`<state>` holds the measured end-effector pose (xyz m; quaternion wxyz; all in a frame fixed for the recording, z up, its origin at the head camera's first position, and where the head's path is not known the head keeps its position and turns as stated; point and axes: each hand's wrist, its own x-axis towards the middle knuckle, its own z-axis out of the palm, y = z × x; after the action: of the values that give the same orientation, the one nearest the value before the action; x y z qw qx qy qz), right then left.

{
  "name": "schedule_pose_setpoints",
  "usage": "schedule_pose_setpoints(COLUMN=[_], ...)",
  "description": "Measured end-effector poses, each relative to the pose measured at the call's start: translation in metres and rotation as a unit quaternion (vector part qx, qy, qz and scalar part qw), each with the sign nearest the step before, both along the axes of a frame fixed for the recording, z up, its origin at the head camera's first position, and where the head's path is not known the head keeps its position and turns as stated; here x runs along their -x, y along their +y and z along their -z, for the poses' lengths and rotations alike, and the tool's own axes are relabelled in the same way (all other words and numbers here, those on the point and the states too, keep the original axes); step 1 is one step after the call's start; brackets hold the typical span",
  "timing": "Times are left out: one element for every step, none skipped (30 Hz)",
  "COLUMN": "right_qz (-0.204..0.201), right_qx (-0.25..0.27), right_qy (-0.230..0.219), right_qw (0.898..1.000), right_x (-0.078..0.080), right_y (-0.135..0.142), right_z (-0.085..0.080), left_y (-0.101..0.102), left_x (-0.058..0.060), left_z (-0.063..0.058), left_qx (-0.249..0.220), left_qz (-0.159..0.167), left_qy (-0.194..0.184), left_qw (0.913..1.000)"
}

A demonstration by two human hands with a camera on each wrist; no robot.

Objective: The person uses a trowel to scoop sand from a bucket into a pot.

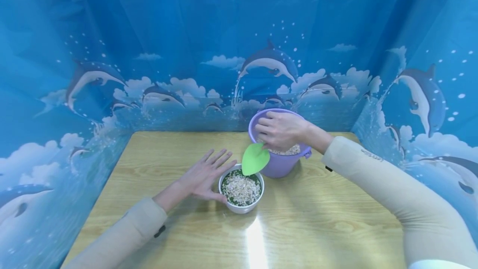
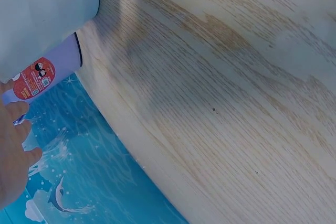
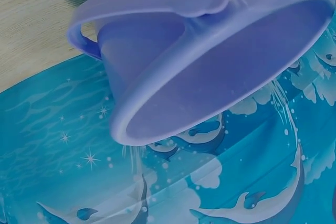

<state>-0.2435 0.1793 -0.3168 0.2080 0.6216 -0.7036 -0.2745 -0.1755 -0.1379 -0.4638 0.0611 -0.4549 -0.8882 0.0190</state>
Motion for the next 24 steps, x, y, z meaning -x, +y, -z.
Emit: schedule_pose_setpoints(right_qz=[0.0,0.002,0.005,0.005,0.006,0.007,0.007,0.007,0.007,0.006,0.007,0.009,0.01,0.012,0.012,0.013,0.013,0.012,0.011,0.01,0.009,0.009,0.01,0.01], right_qx=[0.0,-0.001,-0.002,-0.003,-0.003,-0.004,-0.005,-0.005,-0.005,-0.005,-0.004,-0.004,-0.003,-0.001,0.001,0.003,0.005,0.008,0.011,0.013,0.016,0.018,0.02,0.023], right_qy=[0.0,-0.001,-0.001,0.0,0.0,0.001,0.001,0.002,0.003,0.005,0.004,0.004,0.005,0.006,0.006,0.008,0.009,0.01,0.01,0.01,0.01,0.01,0.009,0.009], right_qw=[1.0,1.0,1.0,1.0,1.0,1.0,1.0,1.0,1.0,1.0,1.0,1.0,1.0,1.0,1.0,1.0,1.0,1.0,1.0,1.0,1.0,1.0,1.0,1.0], right_x=[0.0,0.0,0.001,0.001,0.002,0.002,0.002,0.002,0.002,0.002,0.002,0.001,0.001,0.001,0.002,0.002,0.002,0.002,0.002,0.003,0.003,0.004,0.005,0.005], right_y=[0.001,0.002,0.003,0.004,0.005,0.006,0.007,0.009,0.01,0.012,0.013,0.015,0.016,0.018,0.02,0.022,0.023,0.025,0.027,0.029,0.031,0.033,0.035,0.037], right_z=[-0.001,-0.001,-0.002,-0.002,-0.003,-0.003,-0.004,-0.005,-0.006,-0.007,-0.009,-0.01,-0.012,-0.013,-0.015,-0.017,-0.018,-0.02,-0.021,-0.022,-0.023,-0.024,-0.024,-0.025], left_y=[0.0,0.0,-0.001,-0.001,-0.001,0.0,0.0,0.0,0.0,0.001,0.001,0.001,0.001,0.001,0.001,0.001,0.001,0.001,0.001,0.001,0.001,0.001,0.001,0.001], left_x=[0.0,0.0,0.0,0.0,0.0,0.001,0.001,0.001,0.0,0.0,0.0,0.0,0.0,0.0,0.0,0.0,0.0,0.0,0.0,0.001,0.001,0.001,0.002,0.002], left_z=[0.0,0.0,0.0,0.0,0.0,0.0,0.001,0.001,0.001,0.0,0.0,0.0,-0.001,-0.001,-0.002,-0.002,-0.003,-0.003,-0.004,-0.005,-0.005,-0.005,-0.006,-0.007], left_qx=[0.001,0.0,-0.001,-0.002,-0.005,-0.007,-0.009,-0.011,-0.012,-0.014,-0.015,-0.015,-0.014,-0.015,-0.015,-0.016,-0.017,-0.019,-0.019,-0.02,-0.019,-0.018,-0.016,-0.015], left_qz=[0.0,0.001,0.001,0.002,0.002,0.003,0.003,0.003,0.002,0.002,0.003,0.003,0.003,0.003,0.004,0.005,0.006,0.007,0.008,0.009,0.01,0.01,0.011,0.012], left_qy=[-0.001,-0.002,-0.005,-0.006,-0.009,-0.01,-0.011,-0.012,-0.012,-0.012,-0.012,-0.012,-0.012,-0.014,-0.013,-0.014,-0.014,-0.016,-0.017,-0.019,-0.018,-0.02,-0.021,-0.023], left_qw=[1.0,1.0,1.0,1.0,0.9999,0.9999,0.9999,0.9999,0.9998,0.9998,0.9998,0.9998,0.9998,0.9998,0.9998,0.9998,0.9997,0.9997,0.9996,0.9996,0.9996,0.9996,0.9996,0.9996])
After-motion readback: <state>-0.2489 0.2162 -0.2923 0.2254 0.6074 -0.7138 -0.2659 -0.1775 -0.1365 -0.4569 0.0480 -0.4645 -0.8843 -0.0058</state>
